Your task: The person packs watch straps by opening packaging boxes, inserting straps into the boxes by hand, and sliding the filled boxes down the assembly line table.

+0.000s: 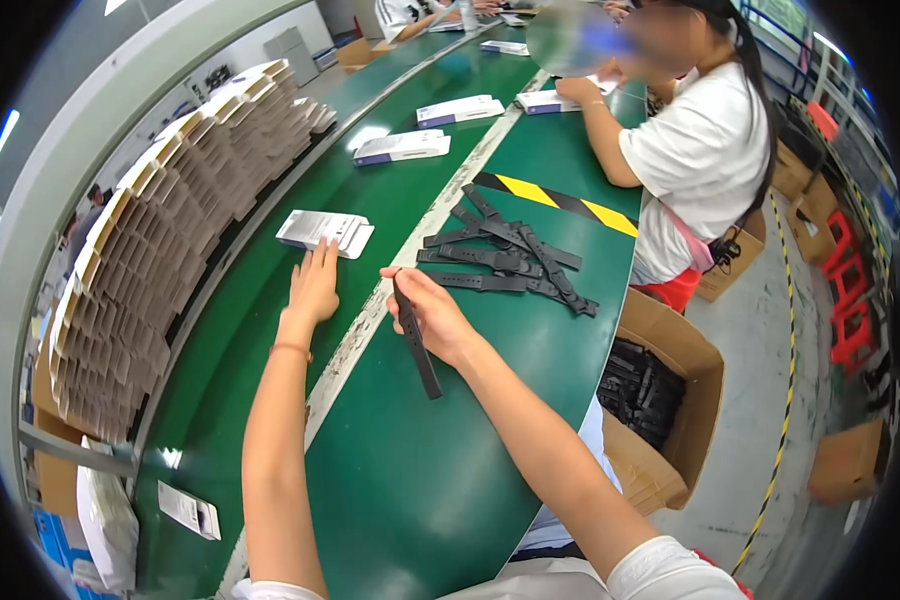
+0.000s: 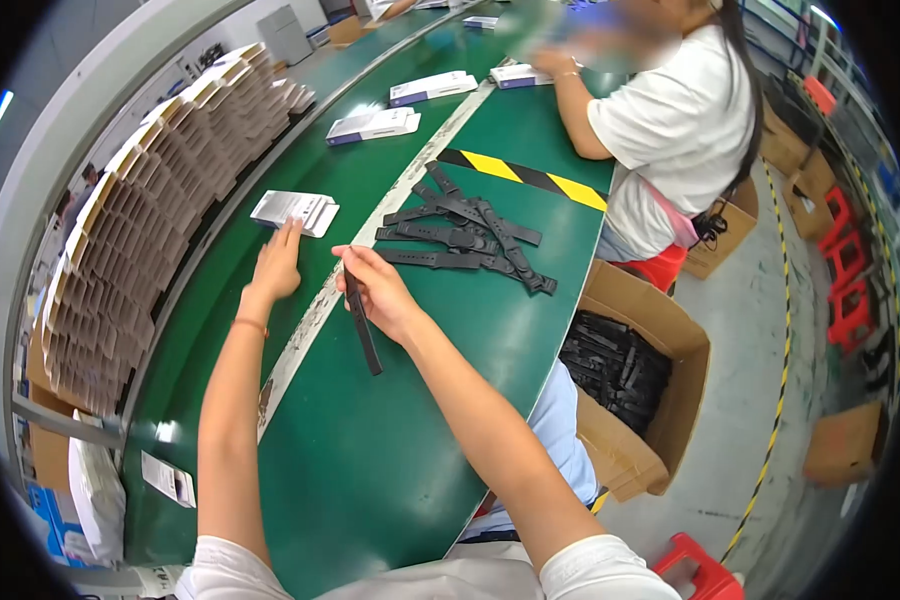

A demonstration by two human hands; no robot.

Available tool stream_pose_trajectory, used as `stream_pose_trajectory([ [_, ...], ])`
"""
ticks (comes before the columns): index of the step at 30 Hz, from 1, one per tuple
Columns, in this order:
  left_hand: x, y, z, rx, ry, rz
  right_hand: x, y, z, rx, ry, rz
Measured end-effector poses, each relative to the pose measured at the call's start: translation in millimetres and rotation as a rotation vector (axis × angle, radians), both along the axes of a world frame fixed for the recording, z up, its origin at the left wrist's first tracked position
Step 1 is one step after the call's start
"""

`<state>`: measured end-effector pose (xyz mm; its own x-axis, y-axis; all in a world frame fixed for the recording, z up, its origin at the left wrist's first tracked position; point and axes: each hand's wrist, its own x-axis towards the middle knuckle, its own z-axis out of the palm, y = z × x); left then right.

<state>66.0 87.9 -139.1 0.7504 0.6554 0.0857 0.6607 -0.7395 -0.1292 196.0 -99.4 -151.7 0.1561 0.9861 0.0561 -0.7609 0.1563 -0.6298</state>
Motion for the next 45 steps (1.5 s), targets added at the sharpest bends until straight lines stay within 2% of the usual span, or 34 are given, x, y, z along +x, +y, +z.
stream_pose_trajectory([
  [4, 23.9, 26.9, 2.9, 0.059, 0.007, -0.014, -2.1, -0.1, 0.2, -0.04, 0.048, -0.047],
  [7, 34.8, 30.3, 11.3, 0.08, 0.17, -0.056, -2.2, 2.8, -5.1, -0.048, 0.035, -0.05],
  [9, 30.0, 51.5, -6.0, 0.082, 0.074, -0.134, -0.1, 0.9, -2.1, -0.057, 0.022, -0.039],
  [11, 27.2, 52.0, 1.2, 0.044, 0.016, -0.191, 3.6, 1.8, 0.3, -0.048, 0.027, -0.057],
  [13, 15.1, 42.1, 9.1, 0.106, -0.156, -0.303, 6.0, 2.4, -5.2, -0.009, 0.062, -0.064],
  [14, 13.2, 31.5, 20.1, 0.107, -0.149, -0.304, 6.3, 1.8, -3.9, -0.007, 0.069, -0.064],
  [16, 10.6, 3.0, 46.9, 0.172, -0.359, -0.282, 2.0, 1.8, 1.4, 0.025, 0.104, -0.145],
  [18, 7.8, -39.7, 72.6, 0.05, -0.63, -0.139, 0.4, 1.8, 5.3, 0.146, 0.154, -0.166],
  [20, -1.5, -78.1, 95.3, -0.047, -0.816, -0.142, -4.3, -8.3, 36.2, 0.308, 0.239, -0.285],
  [24, -28.7, -137.4, 129.0, -0.24, -1.03, -0.146, -9.3, -49.5, 116.2, 0.646, 0.017, -0.489],
  [26, -44.3, -155.3, 135.8, -0.409, -1.089, -0.226, -12.2, -66.2, 158.8, 0.788, -0.216, -0.653],
  [28, -55.8, -175.2, 146.3, -0.56, -1.088, -0.173, -13.6, -75.4, 189.3, 0.946, -0.522, -0.779],
  [29, -59.3, -184.9, 151.1, -0.656, -1.104, -0.156, -16.5, -80.4, 199.6, 0.946, -0.517, -0.76],
  [31, -65.5, -197.1, 154.7, -0.751, -1.131, -0.202, -22.8, -86.4, 216.1, 1.0, -0.808, -0.69],
  [34, -70.9, -208.9, 162.9, -0.837, -1.128, -0.262, -38.1, -85.6, 224.4, 0.864, -1.06, -0.575],
  [35, -72.1, -210.5, 162.9, -0.85, -1.14, -0.282, -45.3, -83.4, 224.5, 0.858, -1.084, -0.586],
  [36, -73.4, -212.0, 163.2, -0.862, -1.152, -0.303, -48.2, -84.2, 224.6, 0.783, -1.239, -0.626],
  [39, -79.7, -218.6, 171.2, -0.876, -1.145, -0.305, -53.4, -84.1, 226.0, 0.759, -1.25, -0.603],
  [41, -81.9, -220.4, 175.1, -0.921, -1.159, -0.312, -54.0, -82.1, 227.4, 0.731, -1.122, -0.445],
  [42, -83.1, -221.3, 176.7, -0.917, -1.162, -0.319, -52.8, -81.2, 227.4, 0.736, -1.127, -0.447],
  [44, -85.1, -223.8, 180.2, -0.993, -1.223, -0.295, -46.5, -81.1, 228.1, 0.688, -1.391, -0.612],
  [45, -85.7, -224.5, 182.4, -1.031, -1.251, -0.285, -42.1, -84.9, 227.8, 0.64, -1.398, -0.661],
])
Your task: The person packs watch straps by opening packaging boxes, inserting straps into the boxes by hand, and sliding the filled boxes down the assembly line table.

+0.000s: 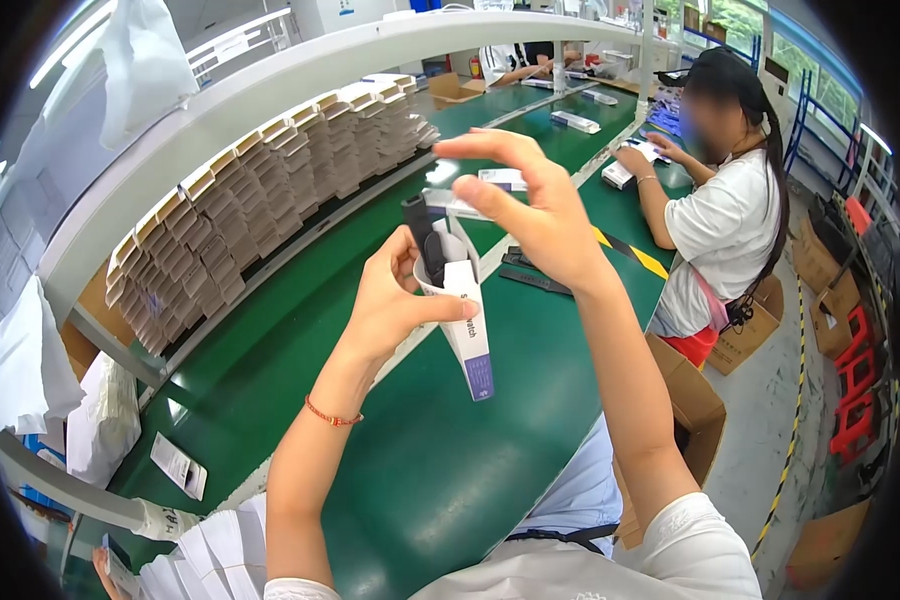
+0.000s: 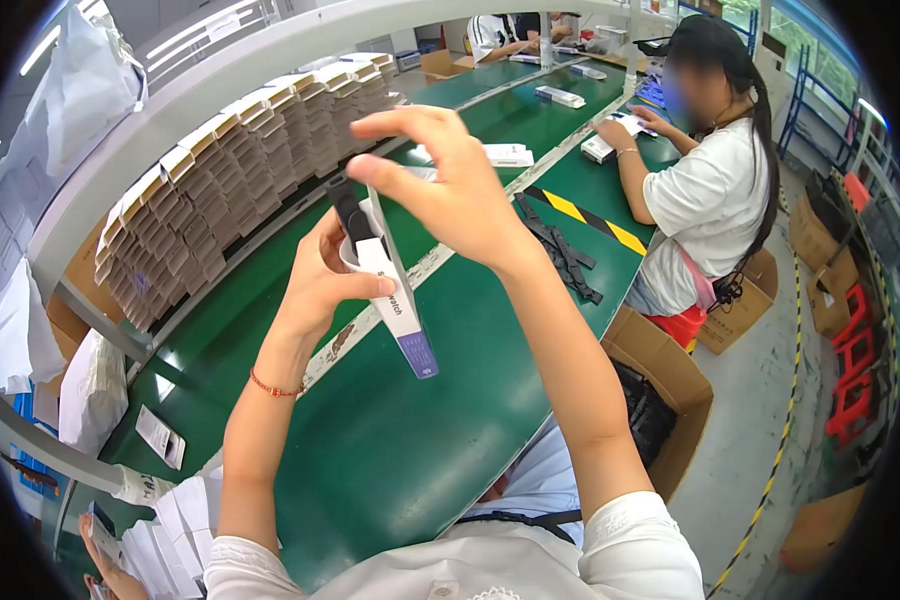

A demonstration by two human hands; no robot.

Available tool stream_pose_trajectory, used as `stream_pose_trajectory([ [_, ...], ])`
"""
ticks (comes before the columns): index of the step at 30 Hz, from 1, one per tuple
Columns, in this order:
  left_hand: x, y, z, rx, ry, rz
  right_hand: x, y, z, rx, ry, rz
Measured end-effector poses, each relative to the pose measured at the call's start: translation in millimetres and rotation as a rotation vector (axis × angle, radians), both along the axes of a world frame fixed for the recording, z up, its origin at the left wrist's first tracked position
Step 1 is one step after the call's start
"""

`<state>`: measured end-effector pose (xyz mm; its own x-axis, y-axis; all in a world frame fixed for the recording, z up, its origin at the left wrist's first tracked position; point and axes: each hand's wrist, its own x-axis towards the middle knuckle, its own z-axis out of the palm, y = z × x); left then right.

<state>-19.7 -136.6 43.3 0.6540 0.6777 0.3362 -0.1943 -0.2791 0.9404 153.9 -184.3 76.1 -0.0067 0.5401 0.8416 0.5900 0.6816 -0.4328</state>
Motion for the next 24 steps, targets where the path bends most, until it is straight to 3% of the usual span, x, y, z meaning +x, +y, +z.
stream_pose_trajectory([
  [1, -1.1, -0.8, 1.1, 0.01, -0.004, -0.006, 5.2, -0.3, -1.8, -0.018, 0.119, 0.072],
  [5, -10.9, 6.8, -7.5, -0.06, 0.018, 0.008, 37.8, 0.4, -30.7, -0.148, 0.271, -0.072],
  [7, -14.9, 9.9, -14.1, 0.112, 0.046, 0.078, 46.6, 5.4, -51.2, -0.245, 0.318, -0.143],
  [9, -16.1, 11.1, -14.3, 0.211, 0.075, 0.087, 50.2, 10.2, -68.7, -0.242, 0.405, -0.021],
  [11, -19.0, 13.5, -15.1, 0.158, 0.087, 0.1, 49.4, 9.0, -75.4, -0.267, 0.425, -0.044],
  [12, -20.5, 15.9, -15.9, 0.157, 0.057, 0.094, 53.1, 8.7, -79.3, -0.303, 0.309, -0.167],
  [15, -36.6, 35.2, -21.1, 0.611, 0.405, 0.353, 80.5, 13.0, -108.0, -0.377, 0.092, -0.401],
  [18, -62.6, 53.7, -36.8, 0.807, 0.889, 0.487, 118.4, 15.1, -154.8, -0.547, -0.141, -0.617],
  [21, -107.2, 105.7, -111.7, 1.065, 1.352, 0.675, 130.6, 6.8, -184.8, -0.745, -0.279, -0.83],
  [24, -124.1, 119.9, -142.0, 0.817, 1.834, 0.494, 134.6, 1.9, -211.9, -0.726, -0.404, -0.916],
])
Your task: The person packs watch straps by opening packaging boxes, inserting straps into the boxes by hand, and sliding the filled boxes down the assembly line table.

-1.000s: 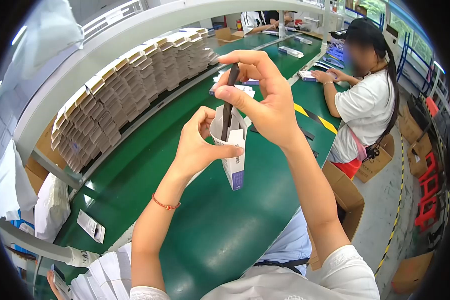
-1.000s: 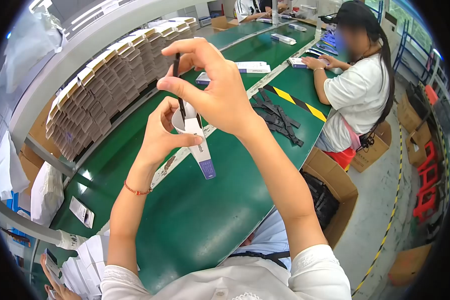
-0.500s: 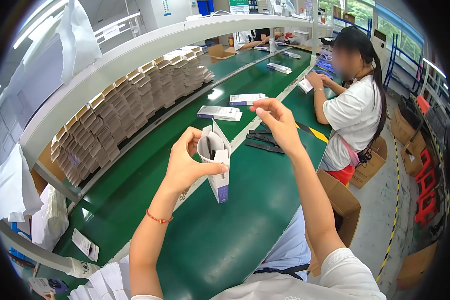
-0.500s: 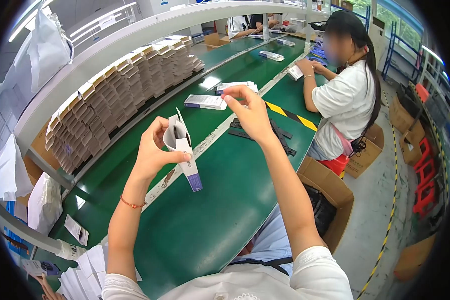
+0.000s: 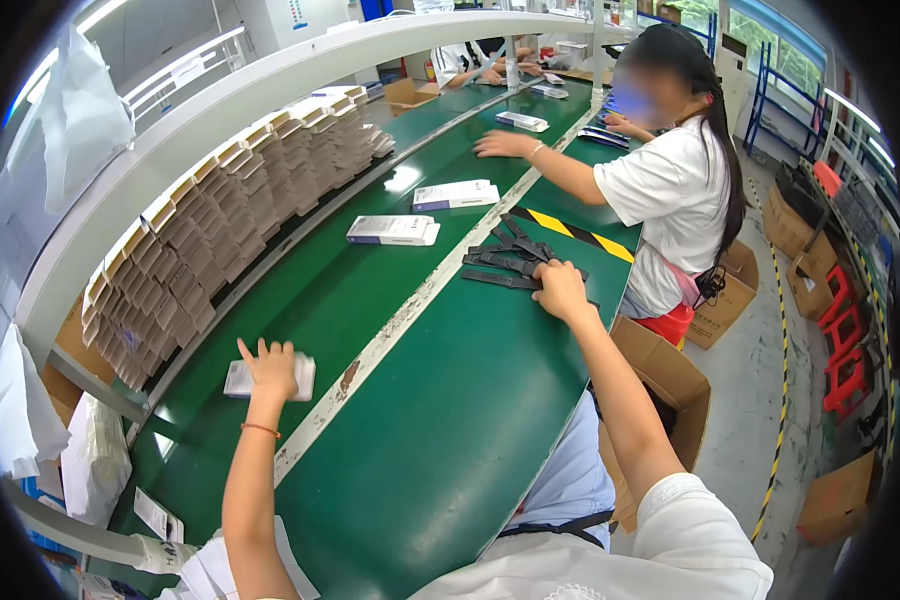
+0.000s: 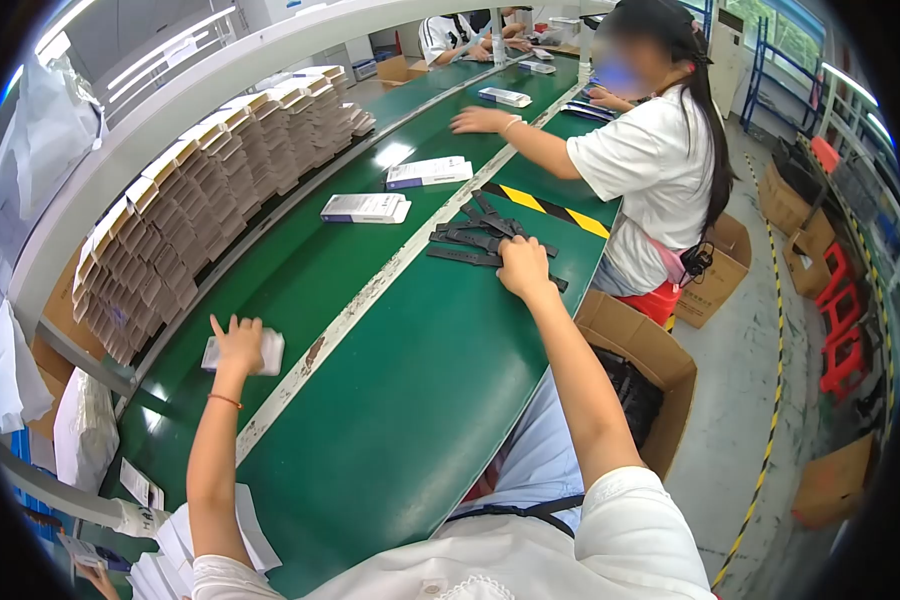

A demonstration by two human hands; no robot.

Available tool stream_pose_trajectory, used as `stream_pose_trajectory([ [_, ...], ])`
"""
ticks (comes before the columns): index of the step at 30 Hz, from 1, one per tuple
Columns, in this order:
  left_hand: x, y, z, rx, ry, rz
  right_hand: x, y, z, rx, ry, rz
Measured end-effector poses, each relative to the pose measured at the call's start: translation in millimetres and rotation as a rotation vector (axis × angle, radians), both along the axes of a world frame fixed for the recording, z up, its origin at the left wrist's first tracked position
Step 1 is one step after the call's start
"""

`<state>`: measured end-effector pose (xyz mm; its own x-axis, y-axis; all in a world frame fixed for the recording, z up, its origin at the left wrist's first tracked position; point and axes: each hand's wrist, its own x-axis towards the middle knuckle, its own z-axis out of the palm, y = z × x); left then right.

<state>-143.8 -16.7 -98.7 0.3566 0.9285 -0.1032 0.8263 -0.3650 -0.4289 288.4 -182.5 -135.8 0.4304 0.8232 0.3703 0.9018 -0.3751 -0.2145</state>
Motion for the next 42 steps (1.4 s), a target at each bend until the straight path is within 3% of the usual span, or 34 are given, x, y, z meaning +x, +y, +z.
stream_pose_trajectory([
  [5, 37.6, -10.0, 10.3, -0.055, -0.172, -0.083, -2.3, 6.0, -12.6, 0.118, -0.223, 0.088],
  [8, 79.2, -7.0, 21.4, -0.104, -0.309, -0.184, -23.8, 22.0, -9.0, 0.53, 0.023, 0.192],
  [11, 121.0, 8.9, 6.6, -0.092, -0.358, -0.279, -61.0, 49.8, -14.6, 0.827, 0.631, 0.331],
  [13, 145.2, 22.4, -6.5, -0.107, -0.36, -0.332, -76.4, 66.8, -24.0, 0.905, 1.369, 0.39],
  [15, 164.3, 38.6, -18.5, -0.113, -0.361, -0.362, -84.2, 76.1, -28.4, 0.995, 1.732, 0.46],
  [18, 185.2, 74.8, -32.7, -0.148, -0.43, -0.463, -90.2, 75.3, -24.9, 0.887, 1.962, 0.556],
  [24, 217.4, 148.2, -56.4, 0.097, -0.324, -0.611, -75.4, 77.9, -31.0, 0.886, 1.955, 0.659],
  [27, 222.8, 142.9, -38.1, 0.015, -0.297, -0.531, -71.9, 75.7, -19.4, 0.977, 1.916, 0.653],
  [28, 219.5, 139.8, -38.1, 0.171, -0.384, -0.621, -72.8, 74.9, -14.2, 1.028, 1.882, 0.652],
  [29, 216.9, 127.6, -28.2, 0.164, -0.369, -0.615, -71.7, 72.9, -6.9, 1.068, 1.831, 0.687],
  [32, 216.8, 75.3, 15.2, 0.245, -0.861, -0.599, -72.9, 55.0, 25.2, 1.208, 1.679, 0.745],
  [35, 206.1, 28.1, 51.8, 0.167, -1.081, -0.497, -77.2, 39.7, 62.0, 1.251, 1.586, 0.833],
  [39, 179.7, -25.2, 81.9, -0.106, -1.292, -0.401, -83.4, 21.2, 125.2, 1.027, 1.183, 0.956],
  [42, 164.3, -49.4, 93.5, -0.183, -1.316, -0.381, -90.7, 10.9, 160.5, 0.915, 1.121, 1.031],
])
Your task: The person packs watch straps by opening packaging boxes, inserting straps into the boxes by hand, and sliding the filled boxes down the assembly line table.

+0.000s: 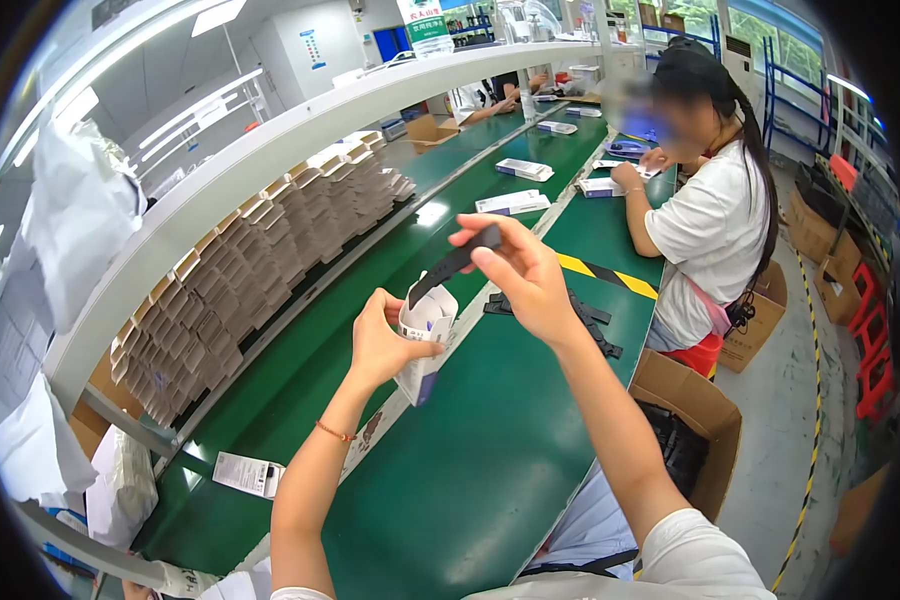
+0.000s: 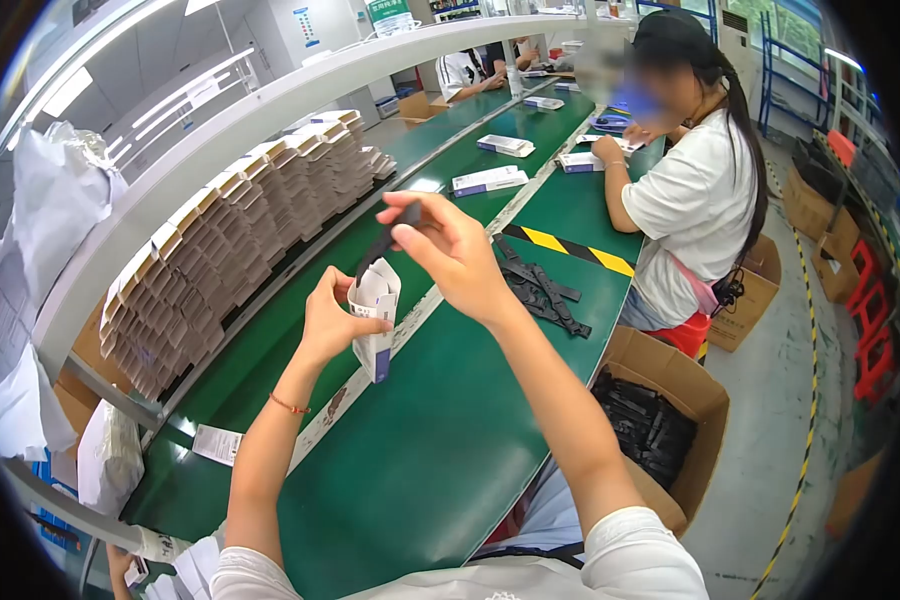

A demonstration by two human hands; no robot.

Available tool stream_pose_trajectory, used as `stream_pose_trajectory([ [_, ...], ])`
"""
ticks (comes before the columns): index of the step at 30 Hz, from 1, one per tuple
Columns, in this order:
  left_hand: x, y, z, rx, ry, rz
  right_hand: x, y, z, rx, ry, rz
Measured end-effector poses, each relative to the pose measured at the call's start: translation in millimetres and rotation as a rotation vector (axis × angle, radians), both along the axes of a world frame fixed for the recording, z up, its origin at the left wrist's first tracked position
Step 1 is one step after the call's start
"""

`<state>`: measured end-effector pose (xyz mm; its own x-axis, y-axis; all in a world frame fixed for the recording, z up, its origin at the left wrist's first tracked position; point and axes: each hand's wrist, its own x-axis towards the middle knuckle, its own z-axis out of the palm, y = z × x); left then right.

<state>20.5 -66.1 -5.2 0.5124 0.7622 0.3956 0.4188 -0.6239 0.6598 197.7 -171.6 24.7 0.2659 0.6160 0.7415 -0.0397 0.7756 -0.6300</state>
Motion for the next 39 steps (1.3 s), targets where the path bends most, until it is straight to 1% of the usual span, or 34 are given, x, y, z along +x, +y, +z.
stream_pose_trajectory([
  [2, -7.8, -9.9, 3.6, -0.126, -0.092, -0.128, -5.6, -4.0, 16.7, -0.107, -0.223, 0.067],
  [3, -11.5, -15.0, 6.6, -0.128, -0.093, -0.127, -9.9, -4.9, 23.7, -0.109, -0.224, 0.068],
  [5, -17.9, -21.9, 12.2, -0.275, -0.252, -0.294, -20.7, -3.5, 35.1, -0.268, -0.319, 0.198],
  [6, -22.5, -17.9, 10.2, -0.295, -0.257, -0.326, -25.2, 1.3, 34.4, -0.252, -0.269, 0.286],
  [7, -25.5, -24.0, 16.9, -0.323, -0.289, -0.375, -27.7, 4.3, 35.2, -0.255, -0.267, 0.282],
  [9, -31.0, -35.1, 26.3, -0.456, -0.387, -0.41, -29.5, 7.3, 36.7, -0.19, -0.368, 0.216],
  [10, -35.1, -37.2, 29.6, -0.502, -0.428, -0.424, -30.2, 5.3, 34.4, -0.162, -0.365, 0.137],
  [11, -39.8, -35.7, 30.0, -0.518, -0.442, -0.412, -27.0, 6.2, 30.6, -0.165, -0.363, 0.136],
  [14, -54.4, -30.5, 33.1, -0.458, -0.416, -0.362, -2.2, 14.0, 5.7, -0.283, -0.325, -0.107],
  [15, -61.1, -27.8, 33.3, -0.414, -0.375, -0.33, 9.6, 14.9, -7.4, -0.344, -0.3, -0.169],
  [17, -75.2, -23.6, 34.4, -0.235, -0.212, -0.208, 40.1, 16.1, -37.9, -0.525, -0.439, -0.491],
  [18, -83.4, -20.0, 32.2, -0.236, -0.215, -0.197, 59.2, 18.2, -59.9, -0.633, -0.578, -0.631],
  [20, -98.8, -7.5, 20.6, 0.088, 0.177, -0.048, 84.9, 10.4, -98.5, -0.841, -0.832, -0.889],
  [21, -106.6, 0.2, 12.2, 0.117, 0.329, 0.016, 89.8, 0.7, -115.4, -0.942, -0.948, -1.007],
  [23, -121.7, 26.7, -20.8, 0.221, 0.701, 0.138, 99.4, -11.4, -142.7, -1.082, -0.994, -1.02],
  [24, -124.2, 31.2, -35.7, 0.217, 0.698, 0.14, 99.5, -17.4, -152.3, -1.08, -1.0, -1.019],
  [26, -124.7, 36.8, -55.3, 0.17, 0.922, 0.264, 101.6, -24.7, -167.9, -1.104, -1.023, -1.041],
  [27, -118.9, 42.0, -61.4, 0.093, 0.935, 0.248, 105.7, -23.9, -173.3, -1.103, -1.025, -1.043],
  [29, -97.6, 26.8, -48.6, 0.045, 0.893, 0.148, 110.8, -20.1, -181.0, -1.001, -0.897, -1.077],
  [30, -86.7, 20.3, -45.9, 0.042, 0.847, 0.107, 111.9, -18.8, -182.2, -0.999, -0.902, -1.078],
  [32, -65.9, 4.3, -39.0, 0.028, 0.741, 0.01, 112.7, -20.9, -178.0, -0.941, -0.844, -1.038],
  [33, -55.0, -4.6, -33.7, 0.03, 0.73, -0.001, 114.4, -22.6, -176.7, -0.943, -0.85, -1.052],
  [35, -35.5, -19.6, -23.8, -0.052, 0.628, -0.125, 114.9, -23.2, -176.7, -0.872, -0.724, -0.981],
  [36, -28.1, -25.7, -22.4, -0.048, 0.62, -0.133, 113.2, -23.0, -178.5, -0.794, -0.669, -1.043],
  [37, -22.7, -31.9, -22.9, -0.007, 0.549, -0.151, 112.5, -23.4, -177.7, -0.792, -0.673, -1.053],
  [38, -18.8, -36.9, -22.4, 0.035, 0.478, -0.166, 111.6, -22.6, -175.1, -0.68, -0.544, -1.091],
  [39, -16.5, -41.8, -20.1, 0.042, 0.473, -0.167, 109.2, -20.6, -173.6, -0.564, -0.411, -1.121],
])
